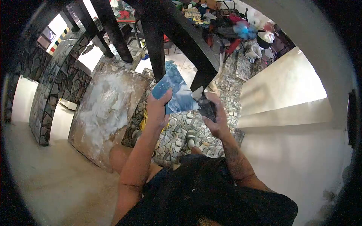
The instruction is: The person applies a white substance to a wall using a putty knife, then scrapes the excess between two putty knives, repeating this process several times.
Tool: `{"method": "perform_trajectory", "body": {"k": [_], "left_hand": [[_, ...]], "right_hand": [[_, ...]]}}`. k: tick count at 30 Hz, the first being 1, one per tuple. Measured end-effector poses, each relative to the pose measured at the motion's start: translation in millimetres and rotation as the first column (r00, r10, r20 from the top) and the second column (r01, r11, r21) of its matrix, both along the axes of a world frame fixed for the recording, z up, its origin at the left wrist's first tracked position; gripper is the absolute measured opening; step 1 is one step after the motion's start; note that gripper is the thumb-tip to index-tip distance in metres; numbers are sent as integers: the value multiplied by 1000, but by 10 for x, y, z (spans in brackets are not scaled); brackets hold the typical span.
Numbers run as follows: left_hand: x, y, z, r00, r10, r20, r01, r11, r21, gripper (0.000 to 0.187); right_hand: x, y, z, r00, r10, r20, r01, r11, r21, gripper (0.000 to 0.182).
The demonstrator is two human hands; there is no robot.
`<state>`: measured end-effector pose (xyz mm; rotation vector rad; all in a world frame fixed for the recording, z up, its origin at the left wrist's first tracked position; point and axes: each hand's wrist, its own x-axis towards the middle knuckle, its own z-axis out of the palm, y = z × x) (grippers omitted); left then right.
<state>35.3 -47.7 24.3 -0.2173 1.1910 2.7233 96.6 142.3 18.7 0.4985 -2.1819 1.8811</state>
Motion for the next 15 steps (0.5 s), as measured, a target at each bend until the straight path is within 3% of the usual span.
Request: {"method": "perform_trajectory", "body": {"k": [3,5,6,8,9,10,11,12,13,14,15], "left_hand": [[-36,-74,-77,997,37,73,-30,994,-102,32],[-69,-170,-239,1000,-2,32,6,991,-136,33],[19,-156,-3,993,-85,-77,66,973,-222,33],[81,-177,-74,963,-138,231,140,990,9,35],[156,-120,32,980,-105,170,86,990,115,33],[230,-183,97,987,-151,51,154,986,-70,31],[194,-241,21,967,-249,48,239,959,153,29],[134,-255,-44,953,-280,119,207,884,420,29],[82,-314,-117,927,-316,202,117,755,645,30],[72,-445,-237,891,-353,285,-31,578,815,31],[44,-507,-285,839,-409,359,-203,378,903,33]], "right_hand": [[-234,-118,-71,954,35,-296,23,981,191,46],[-290,-105,-223,950,71,-305,26,953,302,48],[-292,-56,-391,958,107,-265,4,921,389,51],[-240,192,-756,987,123,-107,-48,846,531,59],[-161,327,-955,994,109,-7,-86,820,566,63],[-26,535,-1224,997,65,52,-83,832,548,63],[118,736,-1480,994,21,110,-76,845,529,62],[344,1098,-1906,996,0,86,-41,883,467,60],[635,1537,-2498,976,-216,-4,185,823,537,57],[985,2059,-2933,848,-508,153,370,772,517,50],[1323,2553,-3300,621,-717,317,544,685,485,43]]}}
